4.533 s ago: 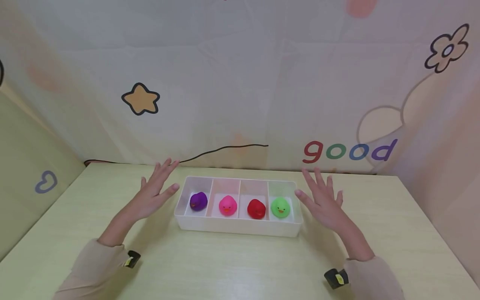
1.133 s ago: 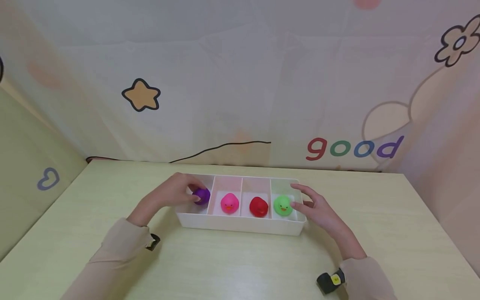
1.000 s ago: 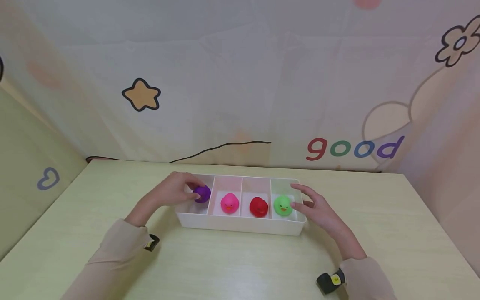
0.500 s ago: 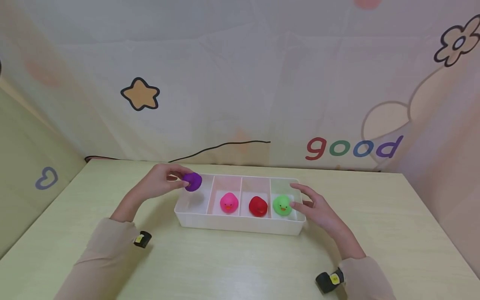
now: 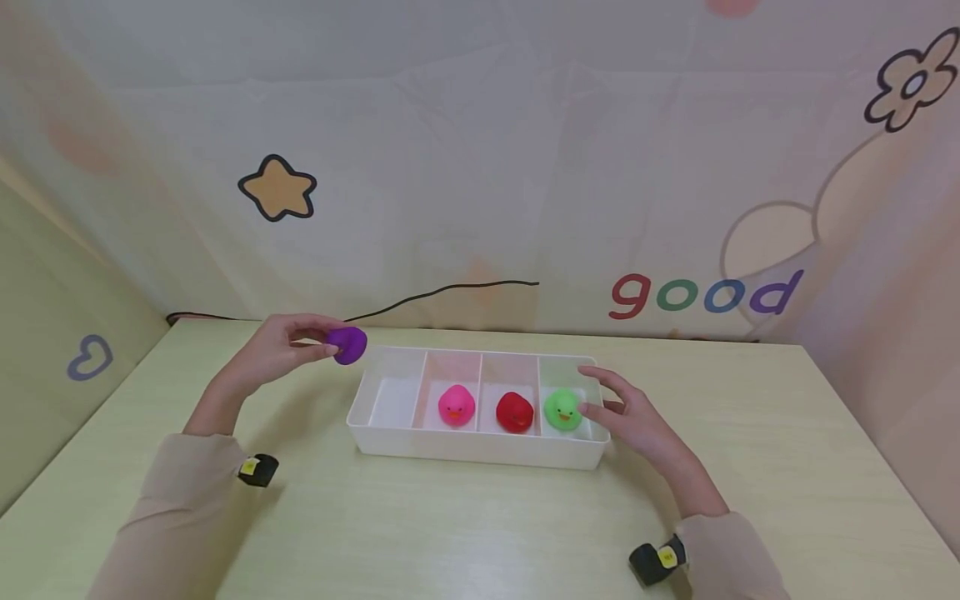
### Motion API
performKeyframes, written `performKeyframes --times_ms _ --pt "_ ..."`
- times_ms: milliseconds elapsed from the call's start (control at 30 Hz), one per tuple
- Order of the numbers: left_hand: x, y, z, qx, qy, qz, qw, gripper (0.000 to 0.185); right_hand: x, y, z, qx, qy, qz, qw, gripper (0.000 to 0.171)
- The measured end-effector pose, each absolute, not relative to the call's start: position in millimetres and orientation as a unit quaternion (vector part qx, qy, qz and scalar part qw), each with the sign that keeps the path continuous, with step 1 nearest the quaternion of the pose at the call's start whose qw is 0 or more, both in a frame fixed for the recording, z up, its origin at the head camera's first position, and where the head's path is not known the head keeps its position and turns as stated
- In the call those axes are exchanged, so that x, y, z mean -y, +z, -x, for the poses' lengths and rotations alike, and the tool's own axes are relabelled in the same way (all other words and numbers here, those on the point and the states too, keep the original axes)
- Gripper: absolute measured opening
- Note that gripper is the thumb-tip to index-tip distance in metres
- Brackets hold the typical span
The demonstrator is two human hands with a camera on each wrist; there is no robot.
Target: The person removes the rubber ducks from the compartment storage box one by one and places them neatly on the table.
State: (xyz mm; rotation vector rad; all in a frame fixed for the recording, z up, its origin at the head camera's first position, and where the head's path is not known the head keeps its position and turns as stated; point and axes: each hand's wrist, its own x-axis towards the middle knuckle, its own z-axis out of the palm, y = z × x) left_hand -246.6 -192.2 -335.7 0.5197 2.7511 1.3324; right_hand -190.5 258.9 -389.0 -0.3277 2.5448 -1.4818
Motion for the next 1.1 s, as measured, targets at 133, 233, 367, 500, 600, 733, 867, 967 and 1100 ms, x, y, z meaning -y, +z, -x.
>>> performKeyframes --times_ms 133,233,367,500,600,733,867,967,1100 --pt "199 -339 248 -0.887 0.431 -0.163 0.027 0.033 -259 -389 190 -0.857 -0.496 0.111 0.088 0.060" --pt "203 -344 251 -0.887 0.429 -0.169 0.034 0.032 -259 -389 190 -0.856 -0.497 0.112 0.086 0.059" --pt "206 -354 255 -0.892 0.411 -0.183 0.045 0.030 -260 -389 190 -0.857 -0.496 0.108 0.089 0.060" --pt "206 -363 258 -0.900 0.384 -0.197 0.054 0.029 -260 -389 190 -0.857 -0.495 0.107 0.090 0.060" --pt "204 -367 258 -0.904 0.371 -0.204 0.064 0.028 -260 -389 190 -0.856 -0.498 0.110 0.087 0.059" --pt "204 -371 259 -0.906 0.358 -0.214 0.077 0.028 -259 -389 189 -0.853 -0.502 0.113 0.086 0.058" --pt "204 -375 261 -0.906 0.347 -0.226 0.088 0.028 -258 -388 188 -0.853 -0.502 0.110 0.090 0.059" --pt "205 -376 262 -0.906 0.344 -0.227 0.098 0.028 -258 -387 188 -0.854 -0.500 0.108 0.092 0.059" --pt "204 -377 263 -0.906 0.344 -0.223 0.105 0.028 -258 -387 188 -0.856 -0.498 0.109 0.088 0.059"
